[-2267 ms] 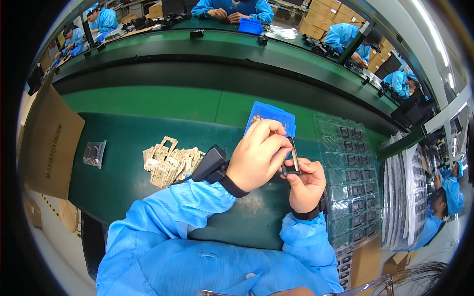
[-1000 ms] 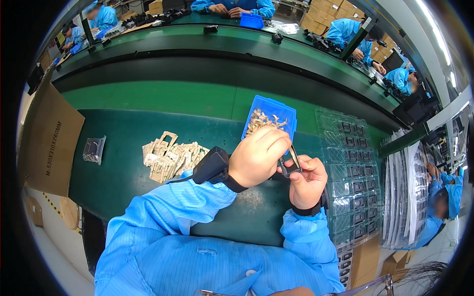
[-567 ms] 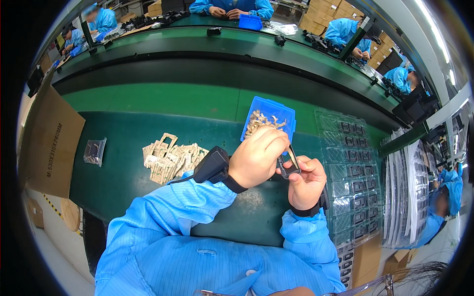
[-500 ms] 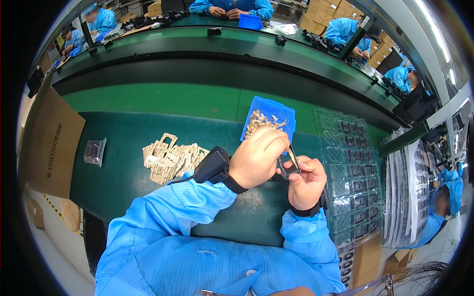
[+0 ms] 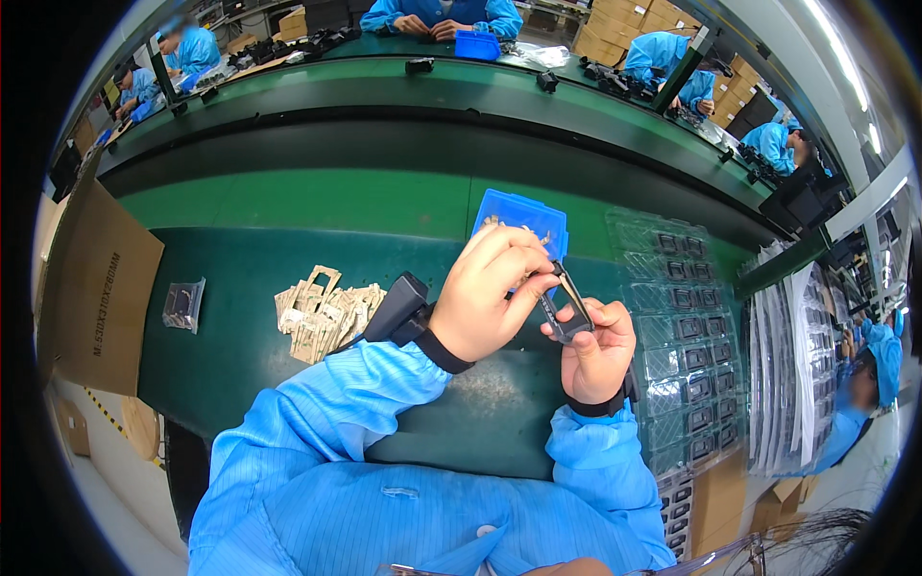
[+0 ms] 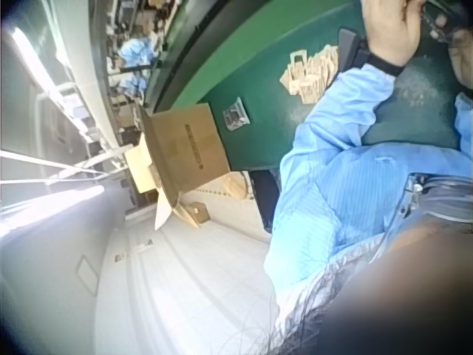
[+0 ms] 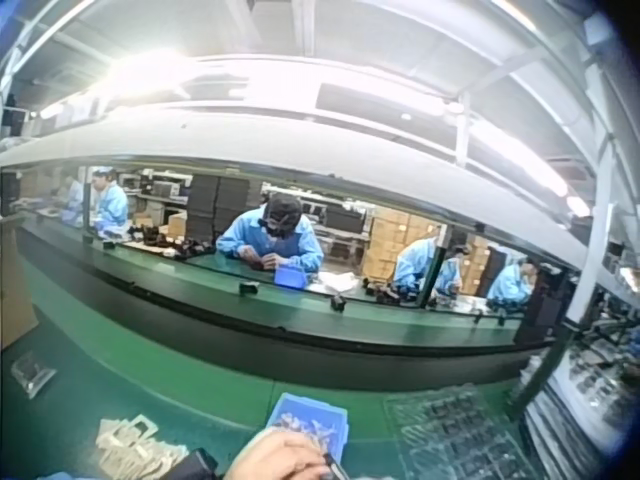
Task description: Assembling small plastic housings with internal components and clear lenses on a production line.
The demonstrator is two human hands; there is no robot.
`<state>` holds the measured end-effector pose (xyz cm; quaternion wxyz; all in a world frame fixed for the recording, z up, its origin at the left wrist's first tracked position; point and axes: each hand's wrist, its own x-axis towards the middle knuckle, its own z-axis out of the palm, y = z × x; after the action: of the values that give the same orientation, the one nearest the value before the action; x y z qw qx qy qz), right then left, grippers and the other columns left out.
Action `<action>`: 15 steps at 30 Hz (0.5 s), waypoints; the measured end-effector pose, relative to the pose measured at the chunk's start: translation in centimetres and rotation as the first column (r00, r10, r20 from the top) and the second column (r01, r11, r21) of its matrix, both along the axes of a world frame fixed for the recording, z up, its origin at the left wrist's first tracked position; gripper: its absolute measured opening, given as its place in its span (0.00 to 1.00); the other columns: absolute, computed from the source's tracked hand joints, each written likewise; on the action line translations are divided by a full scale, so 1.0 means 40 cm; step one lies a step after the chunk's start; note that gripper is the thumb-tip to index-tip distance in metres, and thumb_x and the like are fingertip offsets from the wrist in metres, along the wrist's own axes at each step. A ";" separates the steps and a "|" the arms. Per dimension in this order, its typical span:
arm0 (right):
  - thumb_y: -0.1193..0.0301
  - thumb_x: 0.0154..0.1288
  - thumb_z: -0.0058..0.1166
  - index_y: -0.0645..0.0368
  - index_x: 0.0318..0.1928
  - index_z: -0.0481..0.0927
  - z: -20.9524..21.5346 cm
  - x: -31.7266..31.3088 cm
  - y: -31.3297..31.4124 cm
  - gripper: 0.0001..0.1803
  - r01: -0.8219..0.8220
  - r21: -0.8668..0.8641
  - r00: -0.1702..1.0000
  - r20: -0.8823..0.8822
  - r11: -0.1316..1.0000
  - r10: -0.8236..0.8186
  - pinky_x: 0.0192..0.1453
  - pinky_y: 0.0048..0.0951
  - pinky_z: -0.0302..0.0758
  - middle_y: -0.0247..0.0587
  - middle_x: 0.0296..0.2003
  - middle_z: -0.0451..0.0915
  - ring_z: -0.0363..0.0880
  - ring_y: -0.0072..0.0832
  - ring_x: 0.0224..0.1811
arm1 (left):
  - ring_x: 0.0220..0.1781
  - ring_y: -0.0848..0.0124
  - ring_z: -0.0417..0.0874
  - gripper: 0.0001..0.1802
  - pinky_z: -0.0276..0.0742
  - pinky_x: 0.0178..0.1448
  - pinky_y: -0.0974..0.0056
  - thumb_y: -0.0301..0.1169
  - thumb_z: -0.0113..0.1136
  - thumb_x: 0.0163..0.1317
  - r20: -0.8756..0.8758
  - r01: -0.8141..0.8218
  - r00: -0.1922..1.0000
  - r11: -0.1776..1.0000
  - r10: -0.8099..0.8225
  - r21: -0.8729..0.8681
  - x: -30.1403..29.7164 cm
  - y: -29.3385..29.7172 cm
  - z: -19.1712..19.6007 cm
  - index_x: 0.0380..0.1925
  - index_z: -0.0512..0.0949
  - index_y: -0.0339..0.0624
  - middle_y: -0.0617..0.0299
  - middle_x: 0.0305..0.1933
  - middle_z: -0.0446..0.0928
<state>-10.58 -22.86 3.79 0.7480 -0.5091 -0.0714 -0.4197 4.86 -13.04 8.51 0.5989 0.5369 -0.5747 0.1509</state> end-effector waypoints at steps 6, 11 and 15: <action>0.81 0.67 0.59 0.61 0.47 0.72 0.017 -0.008 0.017 0.11 0.085 -0.037 0.996 -0.017 0.996 -0.086 0.50 0.42 0.87 0.52 0.43 0.80 0.84 0.36 0.46 | 0.48 0.60 0.76 0.09 0.75 0.49 0.59 0.24 0.73 0.51 0.006 -0.018 1.000 0.998 0.018 0.063 -0.017 0.017 0.008 0.31 0.82 0.42 0.58 0.45 0.73; 0.84 0.68 0.54 0.61 0.46 0.70 0.026 -0.007 0.027 0.10 0.193 -0.142 0.981 0.017 0.971 -0.192 0.48 0.36 0.86 0.53 0.43 0.81 0.84 0.33 0.44 | 0.49 0.61 0.76 0.10 0.75 0.50 0.60 0.24 0.74 0.50 -0.054 -0.012 0.998 0.998 0.015 0.069 -0.039 0.015 0.006 0.32 0.83 0.43 0.57 0.45 0.72; 0.87 0.67 0.53 0.61 0.43 0.69 0.028 -0.004 0.041 0.11 0.290 -0.192 0.952 -0.039 0.938 -0.302 0.47 0.33 0.85 0.53 0.42 0.81 0.84 0.31 0.42 | 0.49 0.62 0.76 0.10 0.76 0.50 0.61 0.23 0.74 0.50 -0.096 -0.011 0.995 0.996 0.020 0.094 -0.043 0.007 -0.005 0.33 0.83 0.42 0.57 0.46 0.71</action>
<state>-10.72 -21.24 4.92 0.6282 -0.5947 -0.0070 -0.5017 3.14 -12.75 8.32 0.5992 0.5753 -0.5473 0.1024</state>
